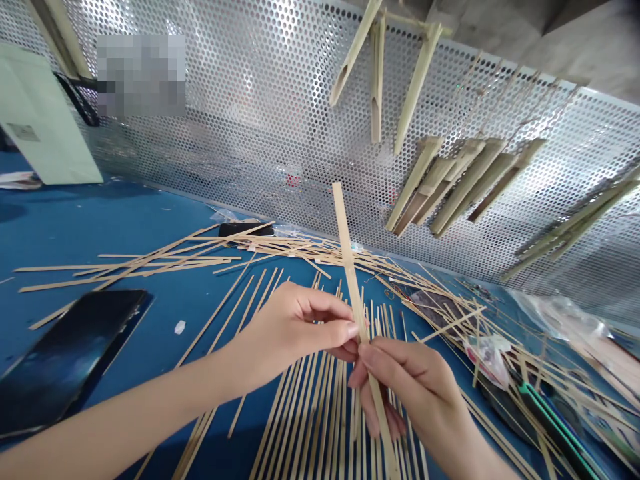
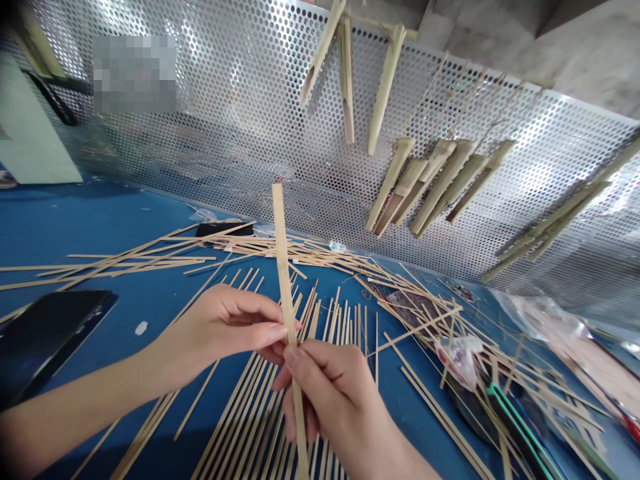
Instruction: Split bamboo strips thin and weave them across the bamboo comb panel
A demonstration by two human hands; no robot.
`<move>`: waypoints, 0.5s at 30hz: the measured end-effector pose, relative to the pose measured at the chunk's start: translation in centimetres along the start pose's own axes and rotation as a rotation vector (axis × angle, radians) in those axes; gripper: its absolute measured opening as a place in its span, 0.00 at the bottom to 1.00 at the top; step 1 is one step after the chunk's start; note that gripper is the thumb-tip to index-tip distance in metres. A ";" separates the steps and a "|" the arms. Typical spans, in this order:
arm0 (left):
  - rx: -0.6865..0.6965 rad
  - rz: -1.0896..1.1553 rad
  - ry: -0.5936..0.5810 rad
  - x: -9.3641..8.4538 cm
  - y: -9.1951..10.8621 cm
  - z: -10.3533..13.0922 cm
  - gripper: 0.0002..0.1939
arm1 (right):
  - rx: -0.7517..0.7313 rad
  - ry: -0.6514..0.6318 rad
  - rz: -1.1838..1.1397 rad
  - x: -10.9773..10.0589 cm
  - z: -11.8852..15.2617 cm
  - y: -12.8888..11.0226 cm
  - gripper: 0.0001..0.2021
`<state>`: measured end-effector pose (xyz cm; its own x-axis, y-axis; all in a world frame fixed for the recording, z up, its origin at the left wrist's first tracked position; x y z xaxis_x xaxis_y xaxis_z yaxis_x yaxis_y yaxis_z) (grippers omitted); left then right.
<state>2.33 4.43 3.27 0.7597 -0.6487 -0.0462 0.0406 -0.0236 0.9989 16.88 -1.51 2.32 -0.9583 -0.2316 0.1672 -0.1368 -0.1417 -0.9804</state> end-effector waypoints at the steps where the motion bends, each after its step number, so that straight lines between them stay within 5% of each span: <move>1: 0.001 -0.006 0.007 0.0 0.0 0.0 0.05 | 0.006 0.009 0.003 0.0 0.1 0.0 0.19; 15: 0.018 -0.007 -0.017 0.4 0.2 0.2 0.08 | -0.012 -0.003 0.127 0.2 0.5 0.5 0.19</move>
<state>2.52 4.01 3.47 0.7486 -0.6609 -0.0531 0.0337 -0.0419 0.9986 16.77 -2.13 1.92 -0.9675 -0.2495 0.0415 -0.0170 -0.0995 -0.9949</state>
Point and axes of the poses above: each hand's wrist, its own z-axis away from the middle knuckle, its own x-axis out of the palm, y = z × x, the point moved 2 cm from there along -z, towards the middle knuckle, and after that the axes turned 15 degrees about -z, right-handed, at the moved point
